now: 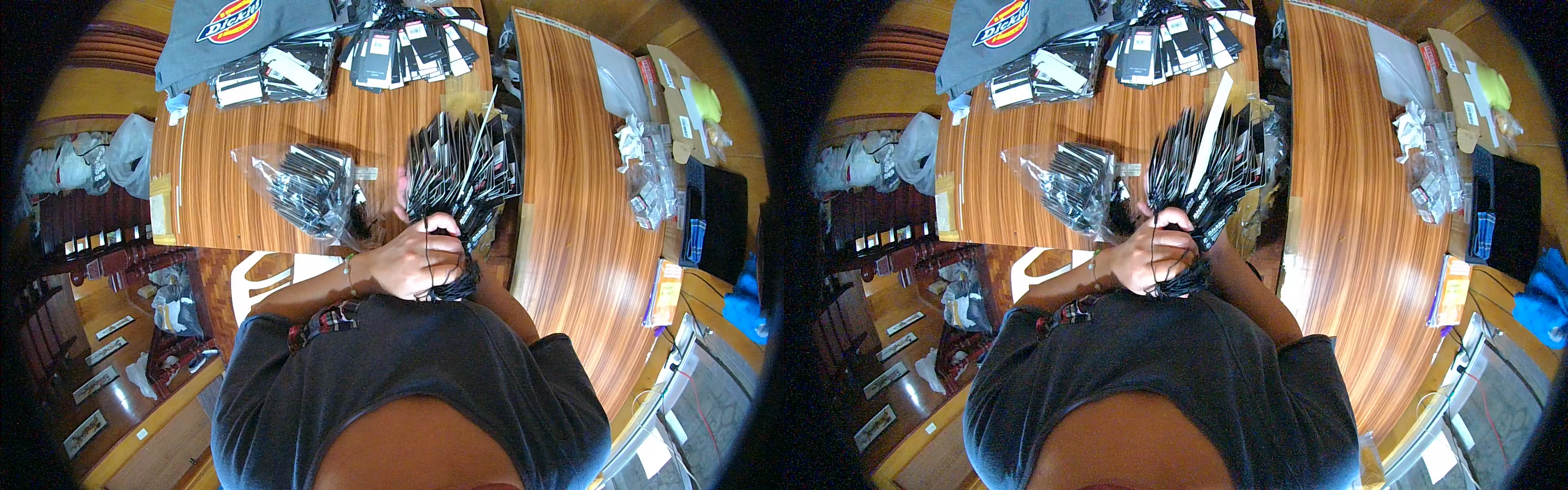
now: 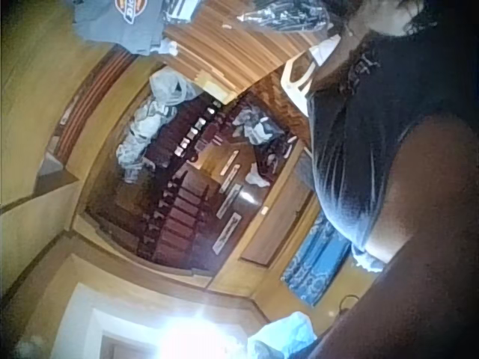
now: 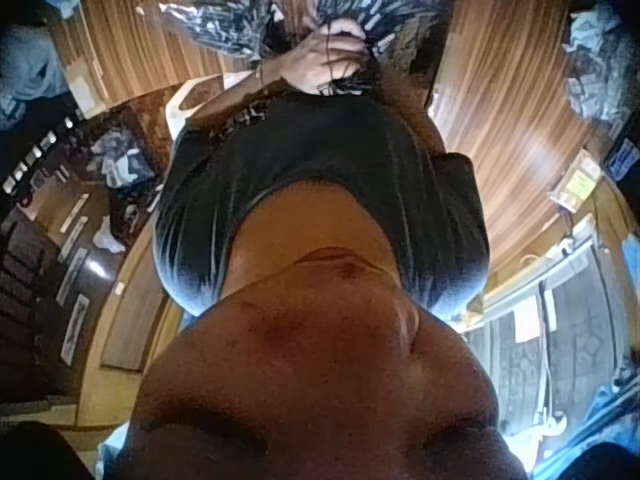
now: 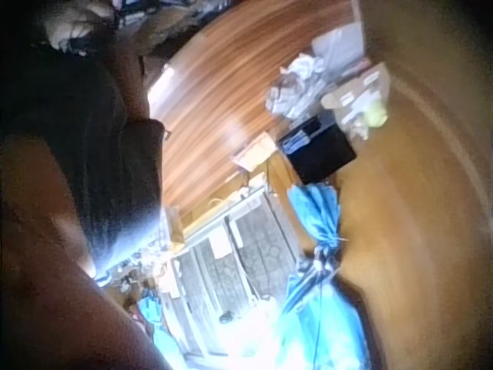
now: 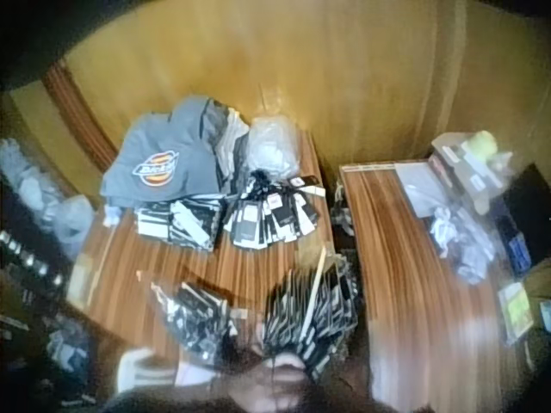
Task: The person gathers small black rectangular items from a table and places them into clear plastic bags. They seal the bags and set them aside. The person then picks up a small white box and places it on the table.
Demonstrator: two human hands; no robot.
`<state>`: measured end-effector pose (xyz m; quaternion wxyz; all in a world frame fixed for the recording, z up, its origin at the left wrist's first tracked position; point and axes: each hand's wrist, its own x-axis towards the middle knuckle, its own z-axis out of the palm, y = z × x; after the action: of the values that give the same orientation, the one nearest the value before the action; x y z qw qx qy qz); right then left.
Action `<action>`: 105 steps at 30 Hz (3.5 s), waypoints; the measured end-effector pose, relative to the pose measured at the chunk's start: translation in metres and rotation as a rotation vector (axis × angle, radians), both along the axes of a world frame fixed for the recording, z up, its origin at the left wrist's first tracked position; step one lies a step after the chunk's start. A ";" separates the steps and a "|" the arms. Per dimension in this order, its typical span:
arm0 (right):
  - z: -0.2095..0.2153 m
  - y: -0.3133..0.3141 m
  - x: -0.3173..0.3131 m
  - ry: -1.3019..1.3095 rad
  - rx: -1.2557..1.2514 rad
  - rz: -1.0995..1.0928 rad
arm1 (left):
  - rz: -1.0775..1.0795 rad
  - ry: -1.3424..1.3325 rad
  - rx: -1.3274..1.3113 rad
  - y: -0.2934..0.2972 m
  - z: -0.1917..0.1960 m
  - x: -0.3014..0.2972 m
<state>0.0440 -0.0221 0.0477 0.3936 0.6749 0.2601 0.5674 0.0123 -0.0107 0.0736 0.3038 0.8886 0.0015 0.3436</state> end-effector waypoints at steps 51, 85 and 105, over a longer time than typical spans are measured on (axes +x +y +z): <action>-0.112 0.055 0.125 -1.941 -0.502 -0.342 | 0.612 0.191 -0.727 0.070 -0.017 0.023; -0.065 -0.039 0.098 -2.456 -0.567 0.511 | 0.704 0.024 -1.350 -0.010 -0.073 -0.056; -0.115 -0.027 0.115 -2.641 -0.081 0.113 | 0.675 -0.033 -1.200 -0.019 -0.044 -0.036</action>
<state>0.1587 -0.0492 -0.0672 0.3451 -0.4058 -0.2720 0.8014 -0.0233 -0.0296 0.0297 0.6195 0.5124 0.4635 0.3725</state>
